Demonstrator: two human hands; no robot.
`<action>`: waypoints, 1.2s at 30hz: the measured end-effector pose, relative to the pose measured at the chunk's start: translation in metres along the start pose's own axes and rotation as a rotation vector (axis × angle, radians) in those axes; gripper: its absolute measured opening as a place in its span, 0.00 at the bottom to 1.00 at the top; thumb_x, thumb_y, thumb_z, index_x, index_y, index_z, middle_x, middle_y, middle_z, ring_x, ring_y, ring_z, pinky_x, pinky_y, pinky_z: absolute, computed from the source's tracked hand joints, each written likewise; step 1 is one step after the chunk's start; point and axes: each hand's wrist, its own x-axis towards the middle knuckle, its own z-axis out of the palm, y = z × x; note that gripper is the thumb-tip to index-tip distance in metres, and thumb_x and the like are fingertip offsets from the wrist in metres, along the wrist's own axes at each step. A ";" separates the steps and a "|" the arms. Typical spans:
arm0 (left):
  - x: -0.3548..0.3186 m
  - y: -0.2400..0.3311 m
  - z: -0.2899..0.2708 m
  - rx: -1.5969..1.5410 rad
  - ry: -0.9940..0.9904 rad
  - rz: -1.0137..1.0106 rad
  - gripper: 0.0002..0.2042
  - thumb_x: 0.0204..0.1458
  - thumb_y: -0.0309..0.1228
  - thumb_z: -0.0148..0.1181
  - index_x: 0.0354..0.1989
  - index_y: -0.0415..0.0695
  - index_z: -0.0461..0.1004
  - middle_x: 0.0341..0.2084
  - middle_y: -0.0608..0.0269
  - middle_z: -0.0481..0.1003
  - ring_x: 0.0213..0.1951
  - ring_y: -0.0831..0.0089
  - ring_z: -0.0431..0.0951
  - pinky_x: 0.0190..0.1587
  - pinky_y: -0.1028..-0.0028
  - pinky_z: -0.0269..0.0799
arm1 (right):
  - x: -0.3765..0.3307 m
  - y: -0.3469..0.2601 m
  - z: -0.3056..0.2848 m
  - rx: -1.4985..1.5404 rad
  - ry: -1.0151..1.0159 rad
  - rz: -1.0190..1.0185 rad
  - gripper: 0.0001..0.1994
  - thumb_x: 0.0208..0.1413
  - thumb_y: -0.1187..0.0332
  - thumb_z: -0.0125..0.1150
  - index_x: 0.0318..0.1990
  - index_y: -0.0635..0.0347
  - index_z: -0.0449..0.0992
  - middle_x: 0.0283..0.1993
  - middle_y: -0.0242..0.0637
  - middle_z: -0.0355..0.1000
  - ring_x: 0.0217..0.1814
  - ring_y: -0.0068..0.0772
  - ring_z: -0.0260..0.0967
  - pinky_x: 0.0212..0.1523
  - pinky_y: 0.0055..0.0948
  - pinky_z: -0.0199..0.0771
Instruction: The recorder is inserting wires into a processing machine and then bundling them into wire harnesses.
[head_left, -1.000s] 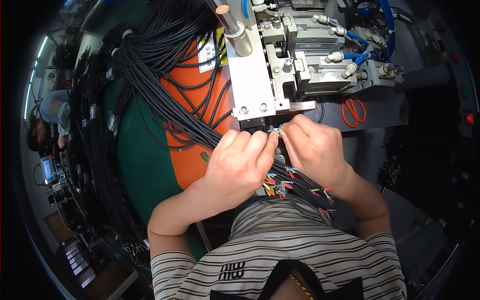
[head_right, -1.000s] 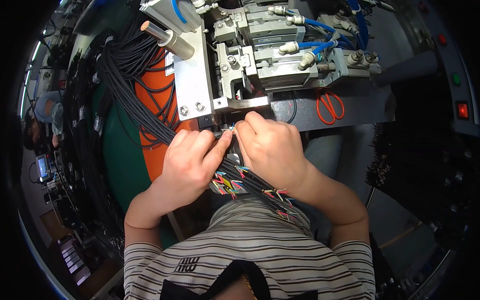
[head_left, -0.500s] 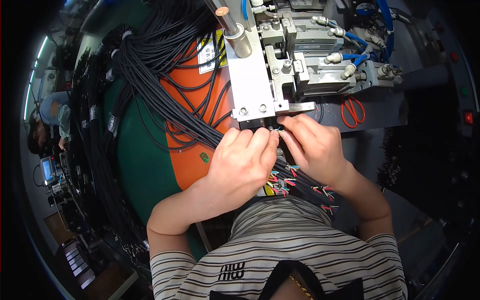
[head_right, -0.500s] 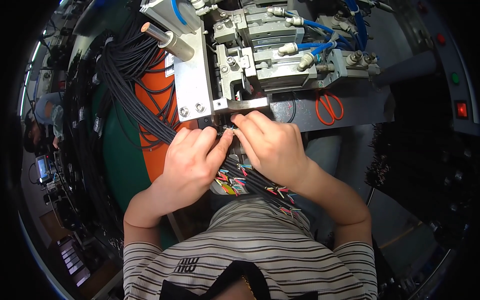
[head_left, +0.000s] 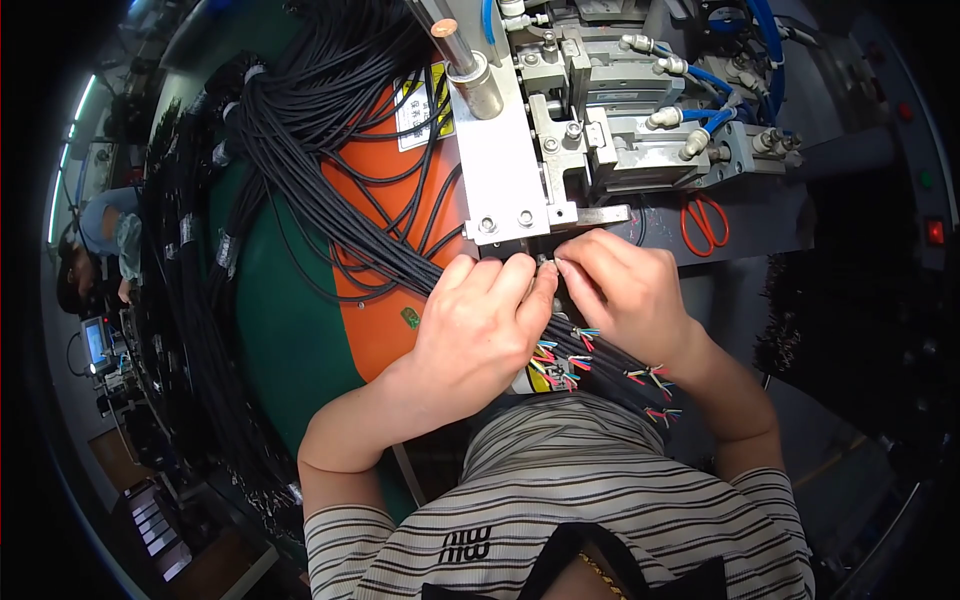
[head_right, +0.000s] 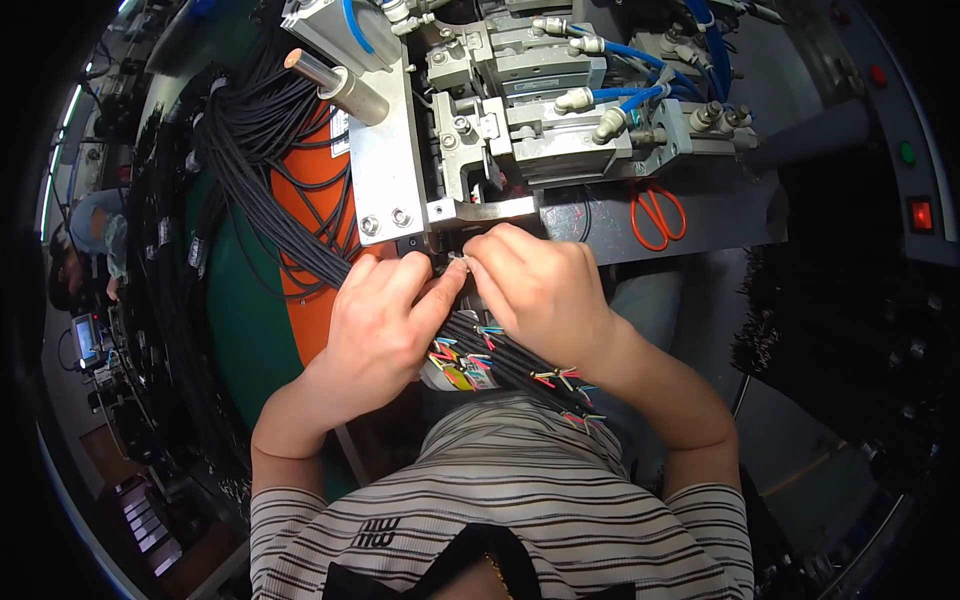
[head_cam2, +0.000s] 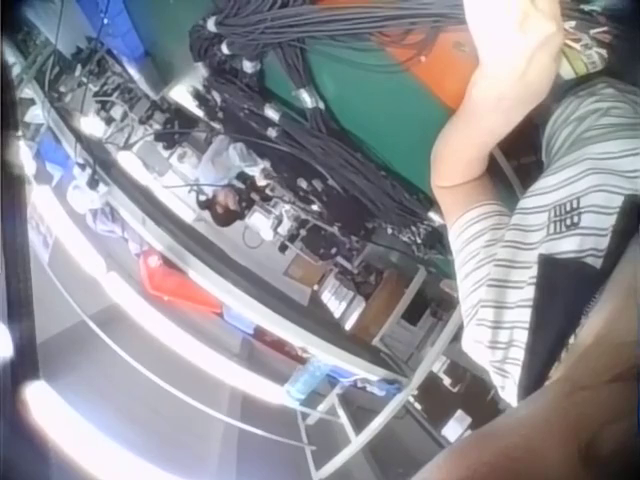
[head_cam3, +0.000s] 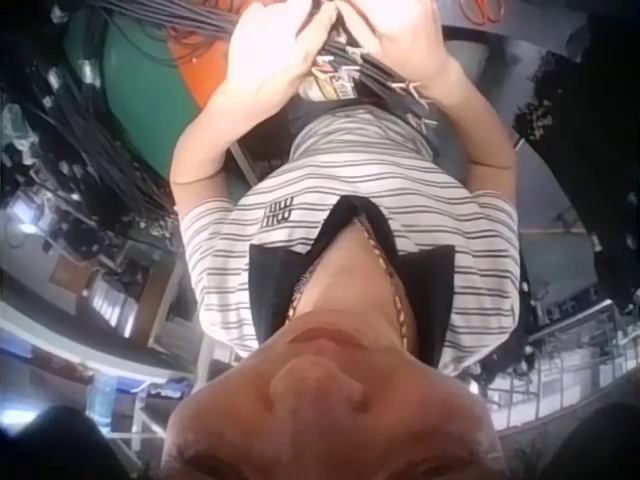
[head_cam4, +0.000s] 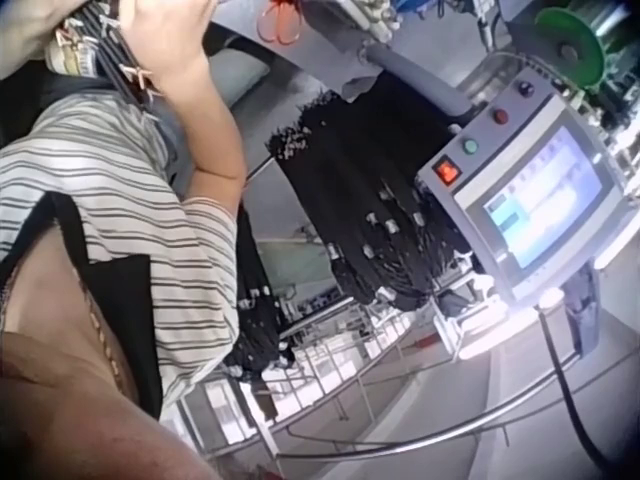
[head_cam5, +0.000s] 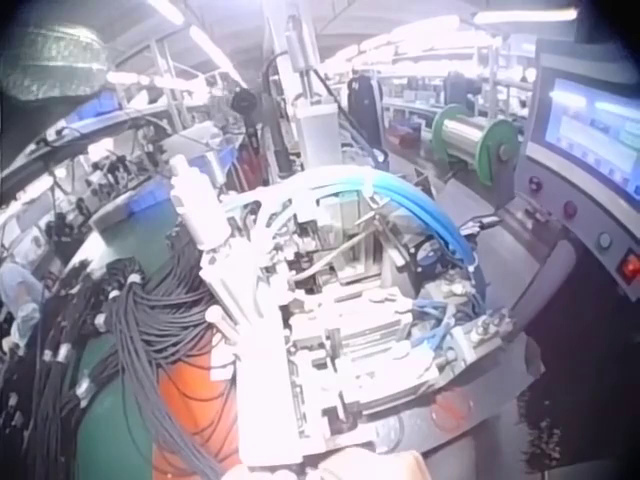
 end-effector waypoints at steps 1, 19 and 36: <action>-0.001 0.000 0.000 0.002 0.000 0.000 0.16 0.46 0.26 0.57 0.43 0.33 0.75 0.29 0.62 0.67 0.29 0.71 0.68 0.32 0.70 0.60 | 0.002 -0.001 -0.002 -0.003 -0.060 0.037 0.04 0.48 0.77 0.64 0.32 0.63 0.75 0.28 0.38 0.74 0.20 0.36 0.72 0.21 0.29 0.69; -0.002 -0.002 0.001 -0.017 0.012 -0.018 0.16 0.45 0.26 0.56 0.45 0.35 0.75 0.29 0.62 0.67 0.29 0.70 0.70 0.33 0.70 0.62 | 0.011 -0.010 -0.008 -0.168 -0.238 0.087 0.05 0.47 0.74 0.63 0.30 0.62 0.73 0.25 0.40 0.72 0.23 0.44 0.72 0.23 0.36 0.69; -0.046 -0.021 0.005 -0.158 0.183 -0.265 0.18 0.35 0.19 0.63 0.39 0.36 0.77 0.26 0.61 0.72 0.27 0.63 0.74 0.31 0.67 0.66 | -0.005 -0.009 -0.019 0.565 -0.256 0.494 0.16 0.48 0.80 0.66 0.47 0.63 0.77 0.28 0.26 0.73 0.20 0.08 0.60 0.20 0.13 0.58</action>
